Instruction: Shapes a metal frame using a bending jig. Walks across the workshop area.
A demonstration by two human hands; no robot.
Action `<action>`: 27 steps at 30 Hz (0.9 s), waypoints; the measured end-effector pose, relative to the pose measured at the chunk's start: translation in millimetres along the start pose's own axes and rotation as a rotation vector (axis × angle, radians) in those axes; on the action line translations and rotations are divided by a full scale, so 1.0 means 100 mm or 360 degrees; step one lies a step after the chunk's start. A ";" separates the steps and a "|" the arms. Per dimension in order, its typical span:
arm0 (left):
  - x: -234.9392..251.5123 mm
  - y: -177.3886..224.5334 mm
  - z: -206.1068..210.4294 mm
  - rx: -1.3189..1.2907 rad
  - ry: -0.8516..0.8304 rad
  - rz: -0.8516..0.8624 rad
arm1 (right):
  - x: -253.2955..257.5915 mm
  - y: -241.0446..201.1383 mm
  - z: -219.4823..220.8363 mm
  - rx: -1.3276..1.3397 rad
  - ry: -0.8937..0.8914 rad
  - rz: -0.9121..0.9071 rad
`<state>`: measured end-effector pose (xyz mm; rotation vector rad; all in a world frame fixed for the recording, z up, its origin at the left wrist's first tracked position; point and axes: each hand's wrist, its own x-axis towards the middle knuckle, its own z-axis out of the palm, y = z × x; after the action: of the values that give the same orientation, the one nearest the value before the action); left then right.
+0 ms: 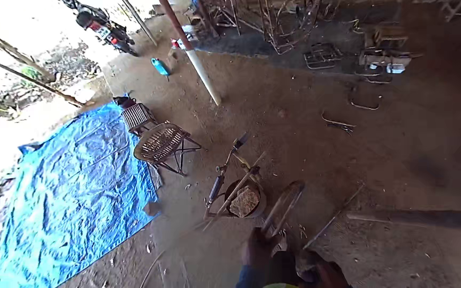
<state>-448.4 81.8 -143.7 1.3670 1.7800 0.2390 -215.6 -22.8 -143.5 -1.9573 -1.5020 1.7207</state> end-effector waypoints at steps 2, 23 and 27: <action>-0.04 0.28 0.15 -0.0712 -0.0158 0.0426 | 0.16 -0.52 -0.10 0.0063 0.0055 -0.0014; 1.99 -0.11 -1.10 -0.0612 0.1043 0.0401 | -0.28 0.31 -0.80 0.0696 0.1349 0.0217; 1.69 -0.22 0.06 -0.0423 0.0373 0.0232 | -0.65 0.24 -0.75 0.0523 0.1480 0.0272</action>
<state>-465.0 217.4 -246.4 1.3174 1.7618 0.7152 -132.2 -45.5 -89.8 -2.2280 -0.6891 0.7698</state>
